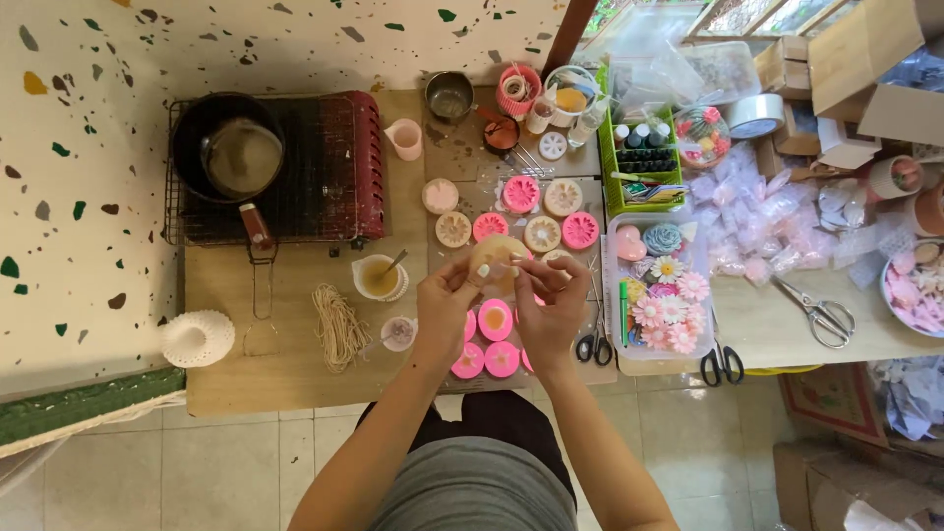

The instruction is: Preparing molds and wicks, then pouring melted wax and adding decorative elements to create floral candles.

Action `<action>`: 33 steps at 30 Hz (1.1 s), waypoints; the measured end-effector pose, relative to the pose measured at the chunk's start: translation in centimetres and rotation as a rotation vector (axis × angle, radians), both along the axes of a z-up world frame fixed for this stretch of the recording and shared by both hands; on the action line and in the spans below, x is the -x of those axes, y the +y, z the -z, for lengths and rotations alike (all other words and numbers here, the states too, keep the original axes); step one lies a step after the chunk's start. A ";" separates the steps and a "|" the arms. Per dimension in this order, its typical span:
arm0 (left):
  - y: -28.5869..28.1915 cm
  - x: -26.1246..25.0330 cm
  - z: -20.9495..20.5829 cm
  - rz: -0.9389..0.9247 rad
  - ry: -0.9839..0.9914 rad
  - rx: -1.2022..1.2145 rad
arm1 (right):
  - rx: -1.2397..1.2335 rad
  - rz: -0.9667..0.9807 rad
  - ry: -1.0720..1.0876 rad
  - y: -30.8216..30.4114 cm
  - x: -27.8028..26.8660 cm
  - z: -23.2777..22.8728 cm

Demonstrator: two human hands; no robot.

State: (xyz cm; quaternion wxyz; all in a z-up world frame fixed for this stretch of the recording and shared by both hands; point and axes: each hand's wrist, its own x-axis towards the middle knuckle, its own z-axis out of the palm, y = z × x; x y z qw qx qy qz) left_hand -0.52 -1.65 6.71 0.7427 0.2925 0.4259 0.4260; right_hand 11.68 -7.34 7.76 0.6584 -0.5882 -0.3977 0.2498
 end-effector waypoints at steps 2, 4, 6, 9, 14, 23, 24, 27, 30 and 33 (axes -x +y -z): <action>-0.3 0.0 0.4 0.003 -0.020 -0.010 | -0.009 0.002 -0.012 -0.2 -0.1 0.1; -0.6 -0.1 0.6 0.007 -0.042 -0.019 | -0.018 0.005 -0.026 -0.5 -0.2 0.1; -0.8 -0.1 0.4 -0.001 -0.044 -0.045 | -0.033 0.013 -0.110 -0.7 -0.2 0.1; -1.3 0.0 -0.7 0.006 0.026 -0.099 | -0.015 0.050 -0.243 -1.0 0.2 -0.1; -1.8 0.1 -2.1 0.014 0.204 -0.189 | 0.044 0.059 -0.372 -1.4 0.5 -0.1; -1.4 0.4 -0.8 0.066 0.212 -0.186 | 0.025 0.073 -0.457 -1.3 0.8 1.0; -1.3 0.4 -0.4 0.070 0.178 -0.146 | 0.026 0.067 -0.438 -1.2 0.8 1.3; -1.3 0.6 -0.5 0.094 0.110 -0.101 | 0.072 0.050 -0.443 -1.2 0.7 1.3; -1.3 0.6 -0.4 0.122 0.080 -0.131 | 0.121 0.035 -0.503 -1.4 0.5 1.6; -1.3 0.4 0.6 0.126 0.065 -0.109 | 0.133 0.031 -0.518 -1.4 0.5 1.6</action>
